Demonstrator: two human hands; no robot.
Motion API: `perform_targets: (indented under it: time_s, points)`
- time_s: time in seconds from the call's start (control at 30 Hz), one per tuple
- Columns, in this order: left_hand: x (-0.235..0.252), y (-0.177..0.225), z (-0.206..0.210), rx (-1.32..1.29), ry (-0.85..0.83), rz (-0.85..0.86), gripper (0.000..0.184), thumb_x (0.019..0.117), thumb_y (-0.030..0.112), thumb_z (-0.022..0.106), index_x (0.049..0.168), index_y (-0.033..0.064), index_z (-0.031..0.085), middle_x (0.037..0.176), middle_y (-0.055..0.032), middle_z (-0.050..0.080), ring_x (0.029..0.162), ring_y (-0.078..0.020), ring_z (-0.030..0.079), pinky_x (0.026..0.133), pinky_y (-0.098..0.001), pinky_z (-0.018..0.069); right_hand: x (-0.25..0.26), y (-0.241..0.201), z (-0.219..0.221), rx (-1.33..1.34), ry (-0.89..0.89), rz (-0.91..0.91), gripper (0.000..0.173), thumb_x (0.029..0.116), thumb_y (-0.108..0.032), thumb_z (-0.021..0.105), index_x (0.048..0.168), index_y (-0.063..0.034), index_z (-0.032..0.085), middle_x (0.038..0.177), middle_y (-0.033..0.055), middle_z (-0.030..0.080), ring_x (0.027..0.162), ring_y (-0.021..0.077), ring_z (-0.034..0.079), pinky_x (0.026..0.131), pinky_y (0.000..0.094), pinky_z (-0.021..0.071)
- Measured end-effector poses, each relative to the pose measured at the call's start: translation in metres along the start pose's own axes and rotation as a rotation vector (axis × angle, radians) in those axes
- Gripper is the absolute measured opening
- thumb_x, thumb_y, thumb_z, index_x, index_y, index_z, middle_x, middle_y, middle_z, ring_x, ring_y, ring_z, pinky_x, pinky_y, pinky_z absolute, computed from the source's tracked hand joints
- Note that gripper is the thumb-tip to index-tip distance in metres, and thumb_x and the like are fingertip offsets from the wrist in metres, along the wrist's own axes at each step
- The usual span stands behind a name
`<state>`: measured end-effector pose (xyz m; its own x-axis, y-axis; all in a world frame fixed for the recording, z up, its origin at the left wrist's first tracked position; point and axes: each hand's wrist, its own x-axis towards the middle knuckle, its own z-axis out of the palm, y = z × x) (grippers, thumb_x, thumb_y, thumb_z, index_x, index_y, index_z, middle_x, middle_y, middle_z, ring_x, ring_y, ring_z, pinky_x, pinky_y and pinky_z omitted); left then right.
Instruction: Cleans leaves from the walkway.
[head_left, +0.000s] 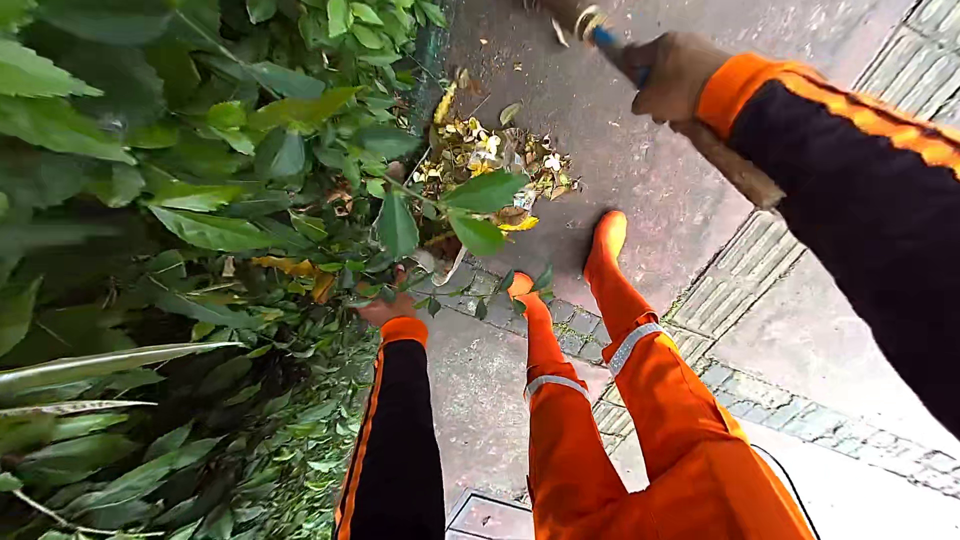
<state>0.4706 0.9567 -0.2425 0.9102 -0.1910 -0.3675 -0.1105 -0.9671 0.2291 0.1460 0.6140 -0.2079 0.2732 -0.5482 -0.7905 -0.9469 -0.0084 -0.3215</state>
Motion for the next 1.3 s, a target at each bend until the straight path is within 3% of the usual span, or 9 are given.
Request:
perform_targets:
  time_s: [0.17, 0.27, 0.4, 0.5, 0.6, 0.93, 1.03, 1.13, 1.3]
  points:
    - [-0.007, -0.002, 0.008, -0.410, 0.009, -0.125, 0.050, 0.1031, -0.001, 0.051, 0.150, -0.0072, 0.036, 0.145, -0.0247, 0.051, 0.130, -0.0254, 0.055, 0.107, -0.0371, 0.0478, -0.089, 0.006, 0.056, 0.031, -0.128, -0.169, 0.076, 0.0870, 0.002, 0.069, 0.156, -0.0159, 0.045, 0.104, 0.0251, 0.070, 0.088, 0.0437, 0.069, 0.075, 0.0658, 0.0542]
    - [-0.008, -0.002, 0.004, -0.231, -0.028, -0.136, 0.062, 0.0984, 0.001, 0.063, 0.152, -0.0088, 0.033, 0.149, -0.0265, 0.048, 0.135, -0.0267, 0.051, 0.112, -0.0359, 0.0435, -0.133, 0.016, 0.098, 0.133, -0.094, -0.031, 0.079, 0.0900, -0.004, 0.070, 0.160, -0.0163, 0.037, 0.090, 0.0229, 0.070, 0.072, 0.0403, 0.068, 0.063, 0.0623, 0.0546]
    - [0.007, -0.016, 0.007, 0.045, -0.032, -0.010, 0.074, 0.0919, 0.035, 0.079, 0.146, -0.0053, 0.047, 0.146, -0.0254, 0.054, 0.139, -0.0307, 0.051, 0.118, -0.0422, 0.0391, -0.127, -0.015, 0.174, 0.131, -0.492, 0.032, 0.085, 0.0895, -0.005, 0.066, 0.164, -0.0167, 0.026, 0.108, 0.0252, 0.069, 0.097, 0.0426, 0.068, 0.083, 0.0633, 0.0543]
    - [0.010, -0.024, 0.011, -0.008, 0.011, 0.063, 0.069, 0.0862, 0.030, 0.085, 0.139, -0.0029, 0.055, 0.138, -0.0215, 0.061, 0.131, -0.0249, 0.058, 0.113, -0.0381, 0.0446, -0.149, -0.039, 0.212, 0.136, -0.637, -0.094, 0.080, 0.0881, -0.001, 0.064, 0.161, -0.0169, 0.034, 0.116, 0.0241, 0.067, 0.105, 0.0415, 0.067, 0.088, 0.0617, 0.0535]
    - [0.011, -0.029, 0.008, -0.095, -0.018, -0.011, 0.085, 0.0869, 0.025, 0.084, 0.151, -0.0049, 0.037, 0.149, -0.0242, 0.051, 0.139, -0.0277, 0.051, 0.118, -0.0392, 0.0395, -0.190, -0.044, 0.217, 0.120, -0.698, -0.134, 0.091, 0.0901, -0.003, 0.063, 0.167, -0.0214, 0.018, 0.120, 0.0266, 0.066, 0.108, 0.0447, 0.066, 0.091, 0.0641, 0.0527]
    - [0.025, -0.078, -0.013, -0.050, -0.053, 0.126, 0.062, 0.0893, 0.029, 0.082, 0.138, 0.0006, 0.057, 0.137, -0.0210, 0.063, 0.131, -0.0289, 0.059, 0.115, -0.0447, 0.0425, -0.410, 0.039, 0.187, 0.412, -0.096, 0.084, 0.082, 0.0809, -0.013, 0.068, 0.159, -0.0228, 0.044, 0.093, 0.0073, 0.073, 0.059, 0.0162, 0.062, 0.055, 0.0434, 0.0559]
    - [0.030, -0.091, -0.011, -0.162, -0.085, 0.290, 0.050, 0.0869, 0.014, 0.082, 0.129, -0.0027, 0.063, 0.131, -0.0217, 0.065, 0.124, -0.0267, 0.062, 0.112, -0.0402, 0.0458, -0.371, 0.046, 0.210, 0.423, 0.002, 0.249, 0.077, 0.0884, -0.013, 0.065, 0.161, -0.0239, 0.040, 0.091, 0.0116, 0.070, 0.056, 0.0200, 0.060, 0.053, 0.0463, 0.0545]
    - [0.036, -0.103, 0.001, -0.182, -0.067, 0.422, 0.046, 0.0842, 0.011, 0.082, 0.124, -0.0041, 0.065, 0.124, -0.0206, 0.068, 0.119, -0.0240, 0.065, 0.107, -0.0378, 0.0491, -0.278, 0.018, 0.258, 0.471, -0.162, 0.344, 0.073, 0.0968, -0.010, 0.064, 0.162, -0.0128, 0.032, 0.111, 0.0260, 0.067, 0.083, 0.0370, 0.069, 0.077, 0.0586, 0.0567]
    - [0.035, -0.101, 0.009, -0.268, -0.094, 0.317, 0.052, 0.0840, 0.008, 0.083, 0.129, -0.0049, 0.060, 0.127, -0.0200, 0.066, 0.119, -0.0211, 0.064, 0.108, -0.0330, 0.0490, -0.235, -0.085, 0.331, 0.348, -0.482, 0.122, 0.083, 0.0895, -0.003, 0.063, 0.164, -0.0165, 0.028, 0.126, 0.0254, 0.065, 0.114, 0.0418, 0.065, 0.096, 0.0612, 0.0512]
